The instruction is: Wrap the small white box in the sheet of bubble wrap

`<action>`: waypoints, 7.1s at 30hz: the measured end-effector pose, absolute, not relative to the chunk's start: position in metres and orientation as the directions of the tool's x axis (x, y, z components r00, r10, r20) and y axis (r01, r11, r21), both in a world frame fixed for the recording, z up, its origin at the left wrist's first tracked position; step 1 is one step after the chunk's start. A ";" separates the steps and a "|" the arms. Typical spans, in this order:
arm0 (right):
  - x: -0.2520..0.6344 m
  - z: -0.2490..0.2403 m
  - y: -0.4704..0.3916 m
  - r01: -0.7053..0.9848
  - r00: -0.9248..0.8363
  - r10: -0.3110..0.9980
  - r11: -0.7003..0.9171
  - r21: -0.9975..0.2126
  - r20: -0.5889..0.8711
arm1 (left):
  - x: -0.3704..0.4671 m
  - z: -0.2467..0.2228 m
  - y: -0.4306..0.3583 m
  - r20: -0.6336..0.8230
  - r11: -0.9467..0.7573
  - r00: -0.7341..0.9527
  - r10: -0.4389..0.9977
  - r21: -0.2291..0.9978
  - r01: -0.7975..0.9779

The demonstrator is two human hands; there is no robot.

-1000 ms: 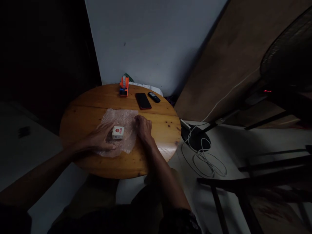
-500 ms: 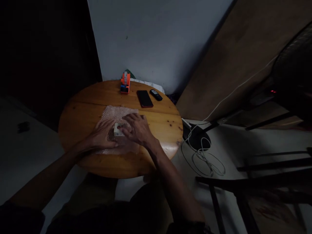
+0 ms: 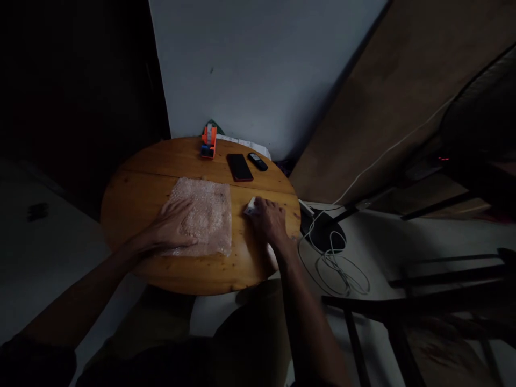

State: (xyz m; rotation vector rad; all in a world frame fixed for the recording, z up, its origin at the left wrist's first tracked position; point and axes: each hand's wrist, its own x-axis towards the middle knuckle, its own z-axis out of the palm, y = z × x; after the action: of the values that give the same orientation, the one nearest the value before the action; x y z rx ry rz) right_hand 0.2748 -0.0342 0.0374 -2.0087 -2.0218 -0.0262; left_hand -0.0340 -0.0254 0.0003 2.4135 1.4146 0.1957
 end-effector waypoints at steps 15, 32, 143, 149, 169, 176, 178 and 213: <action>0.177 0.011 -0.034 0.879 -0.414 0.901 0.433 -0.198 0.128 | -0.037 -0.002 -0.024 -0.026 -0.479 0.508 0.861 0.297 0.826; 0.173 0.004 -0.040 0.942 -0.275 0.954 0.293 -0.163 0.122 | -0.052 0.014 -0.037 0.038 -0.467 0.469 0.882 0.198 0.862; 0.178 -0.019 -0.043 0.610 -0.284 0.910 0.414 -0.676 0.302 | -0.064 0.003 -0.096 0.462 -0.706 0.539 0.705 0.377 0.600; 0.182 -0.006 -0.043 0.261 -0.152 0.961 0.263 -0.929 0.230 | -0.055 0.023 -0.080 0.426 -0.544 0.347 0.836 0.558 0.627; 0.179 0.002 -0.037 -0.022 -0.012 0.994 0.107 -0.994 0.108 | -0.033 0.033 -0.010 0.125 -0.263 0.257 0.958 0.740 0.619; 0.180 0.010 -0.045 0.021 -0.027 0.999 0.045 -0.999 0.044 | -0.021 0.022 -0.011 0.217 -0.299 0.235 0.948 0.860 0.414; 0.181 0.010 -0.046 0.013 -0.029 0.999 0.035 -0.999 0.035 | -0.021 0.021 -0.012 0.233 -0.314 0.242 0.942 0.864 0.392; 0.178 -0.002 -0.051 0.875 -0.043 0.931 0.210 -0.435 0.363 | -0.015 0.015 -0.015 0.225 -0.331 0.316 0.922 0.882 0.336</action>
State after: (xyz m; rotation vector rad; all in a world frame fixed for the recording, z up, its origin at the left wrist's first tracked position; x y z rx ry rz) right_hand 0.1784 -0.0508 -0.0016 -1.6690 -1.9194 0.1253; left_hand -0.0146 -0.0151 0.0147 1.8349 1.1192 0.9906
